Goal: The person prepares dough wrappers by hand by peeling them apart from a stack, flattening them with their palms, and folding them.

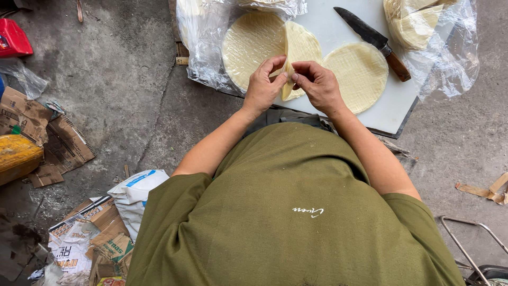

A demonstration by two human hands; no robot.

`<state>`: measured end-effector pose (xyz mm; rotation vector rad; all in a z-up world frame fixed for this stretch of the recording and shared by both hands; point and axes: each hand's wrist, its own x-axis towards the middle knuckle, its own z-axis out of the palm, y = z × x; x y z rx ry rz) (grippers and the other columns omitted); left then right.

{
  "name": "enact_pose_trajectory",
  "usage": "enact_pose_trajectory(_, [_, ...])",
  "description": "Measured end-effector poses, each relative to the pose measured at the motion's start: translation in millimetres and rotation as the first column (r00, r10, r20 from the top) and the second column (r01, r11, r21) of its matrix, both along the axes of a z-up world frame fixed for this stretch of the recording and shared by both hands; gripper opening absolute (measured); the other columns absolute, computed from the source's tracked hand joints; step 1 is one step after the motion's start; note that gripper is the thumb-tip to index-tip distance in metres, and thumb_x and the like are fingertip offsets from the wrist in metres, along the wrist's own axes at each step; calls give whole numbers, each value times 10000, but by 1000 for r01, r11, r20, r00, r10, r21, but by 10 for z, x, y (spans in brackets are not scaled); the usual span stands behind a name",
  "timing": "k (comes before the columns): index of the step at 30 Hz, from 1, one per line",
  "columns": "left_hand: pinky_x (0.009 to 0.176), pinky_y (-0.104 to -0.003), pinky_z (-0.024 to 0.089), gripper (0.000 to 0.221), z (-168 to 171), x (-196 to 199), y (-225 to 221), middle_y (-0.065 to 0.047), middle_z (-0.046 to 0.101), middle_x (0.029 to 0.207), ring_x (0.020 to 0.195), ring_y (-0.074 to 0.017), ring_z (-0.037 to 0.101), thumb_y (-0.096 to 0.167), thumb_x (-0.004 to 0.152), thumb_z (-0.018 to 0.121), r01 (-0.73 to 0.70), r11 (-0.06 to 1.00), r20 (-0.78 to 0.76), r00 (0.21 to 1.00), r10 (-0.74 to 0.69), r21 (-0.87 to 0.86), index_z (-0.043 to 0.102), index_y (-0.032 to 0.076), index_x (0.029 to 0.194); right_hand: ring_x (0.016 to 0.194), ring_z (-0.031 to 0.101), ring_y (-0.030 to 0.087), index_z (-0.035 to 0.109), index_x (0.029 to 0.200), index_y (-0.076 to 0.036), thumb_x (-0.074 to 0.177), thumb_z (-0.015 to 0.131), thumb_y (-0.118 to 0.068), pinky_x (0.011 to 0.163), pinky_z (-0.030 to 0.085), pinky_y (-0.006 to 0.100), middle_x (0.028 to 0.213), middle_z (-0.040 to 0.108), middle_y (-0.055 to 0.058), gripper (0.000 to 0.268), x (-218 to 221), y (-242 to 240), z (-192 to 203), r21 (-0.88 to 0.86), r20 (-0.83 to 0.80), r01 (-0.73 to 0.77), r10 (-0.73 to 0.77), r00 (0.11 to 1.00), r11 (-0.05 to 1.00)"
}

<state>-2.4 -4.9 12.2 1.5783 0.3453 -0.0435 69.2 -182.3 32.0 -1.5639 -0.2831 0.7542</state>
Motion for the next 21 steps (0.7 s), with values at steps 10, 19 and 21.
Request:
enact_pose_trajectory(10, [907,-341,625,458,-87,49,-39,-135,669,1191,1066,-234,720,225,982,725,22,922,89,994,-61,387,565,13,1355,1031,685,122,588,1259,23,1025,706,-115,918,592,271,1125,703,72,296,-9,90,68,34,153,-17,12,988,999])
enact_pose_trajectory(19, [724,-282,619,450,134,-32,207,-36,584,984,811,-150,599,97,950,594,10,984,-115,993,11,175,654,104,1396,801,614,101,699,1110,-37,1076,678,-106,713,558,249,983,694,28,80,212,39,253,-264,495,138,11,869,955])
enact_pose_trajectory(21, [743,-306,543,405,55,-67,335,-75,583,967,818,-174,560,77,967,623,-8,995,-149,989,23,102,742,95,1353,826,630,113,690,1104,-16,1074,695,-95,740,555,265,992,684,57,84,263,5,284,-248,578,144,27,815,958])
